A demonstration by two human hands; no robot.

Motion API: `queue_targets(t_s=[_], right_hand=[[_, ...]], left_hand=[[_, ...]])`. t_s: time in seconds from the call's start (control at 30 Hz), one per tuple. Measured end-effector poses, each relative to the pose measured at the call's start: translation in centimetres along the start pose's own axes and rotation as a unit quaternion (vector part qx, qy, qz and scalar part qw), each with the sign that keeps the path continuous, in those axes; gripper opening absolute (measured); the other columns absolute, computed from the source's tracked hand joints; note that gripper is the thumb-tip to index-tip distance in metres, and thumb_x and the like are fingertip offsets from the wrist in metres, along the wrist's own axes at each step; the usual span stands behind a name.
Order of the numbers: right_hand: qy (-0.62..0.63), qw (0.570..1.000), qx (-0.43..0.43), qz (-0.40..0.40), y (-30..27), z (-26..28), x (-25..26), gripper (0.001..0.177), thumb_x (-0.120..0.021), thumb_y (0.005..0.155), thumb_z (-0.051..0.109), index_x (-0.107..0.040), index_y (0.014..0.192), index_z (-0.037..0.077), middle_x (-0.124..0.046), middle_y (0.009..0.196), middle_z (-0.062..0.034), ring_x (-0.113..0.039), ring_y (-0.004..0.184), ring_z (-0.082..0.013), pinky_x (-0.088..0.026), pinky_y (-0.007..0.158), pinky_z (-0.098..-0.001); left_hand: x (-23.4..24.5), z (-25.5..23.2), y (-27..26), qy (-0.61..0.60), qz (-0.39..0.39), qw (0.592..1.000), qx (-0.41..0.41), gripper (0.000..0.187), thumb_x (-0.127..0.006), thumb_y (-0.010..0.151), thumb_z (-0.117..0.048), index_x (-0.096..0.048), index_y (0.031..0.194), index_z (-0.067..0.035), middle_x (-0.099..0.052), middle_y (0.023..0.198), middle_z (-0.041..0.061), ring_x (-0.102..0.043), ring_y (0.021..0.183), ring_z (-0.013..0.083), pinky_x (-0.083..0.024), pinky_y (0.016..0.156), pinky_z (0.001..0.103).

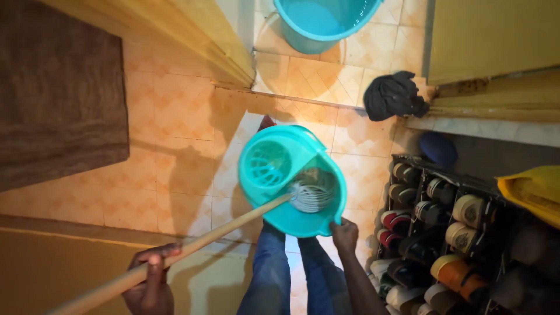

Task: Sweeping a tiled floor in a hallway area using a red hand brush.

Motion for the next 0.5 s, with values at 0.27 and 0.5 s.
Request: queue_targets(t_s=[0.27,0.5], right_hand=[[0.014,0.987,0.068,0.145,-3.1,6.9,-5.4,0.027,-0.069,0.075,0.010,-0.080,0.096,-0.004,-0.073,0.068,-0.0107,-0.065,0.063,-0.0161,-0.053,0.062,-0.0351],[0.098,0.958,0.113,0.245,-5.8,9.1,-8.8,0.017,-0.065,0.079,0.003,-0.076,0.086,-0.009,-0.067,0.068,-0.0036,-0.055,0.058,-0.0109,-0.043,0.053,-0.0302]], left_hand=[[2.7,-3.5,-2.2,0.009,-0.070,0.996,-0.055,0.011,-0.054,0.111,-0.009,-0.060,0.109,0.000,-0.070,0.101,0.018,-0.066,0.105,0.0285,-0.048,0.109,0.051],[4.9,-7.6,-3.6,-0.028,-0.161,0.985,-0.050,0.015,-0.054,0.113,-0.017,-0.057,0.118,-0.003,-0.066,0.110,0.010,-0.063,0.108,0.0210,-0.047,0.102,0.037]])
Point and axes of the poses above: each hand's wrist, its own y-axis towards the middle knuckle, its own x-axis out of the back of the hand, z = x × y, the point moved 7 cm from there along y, towards the middle knuckle
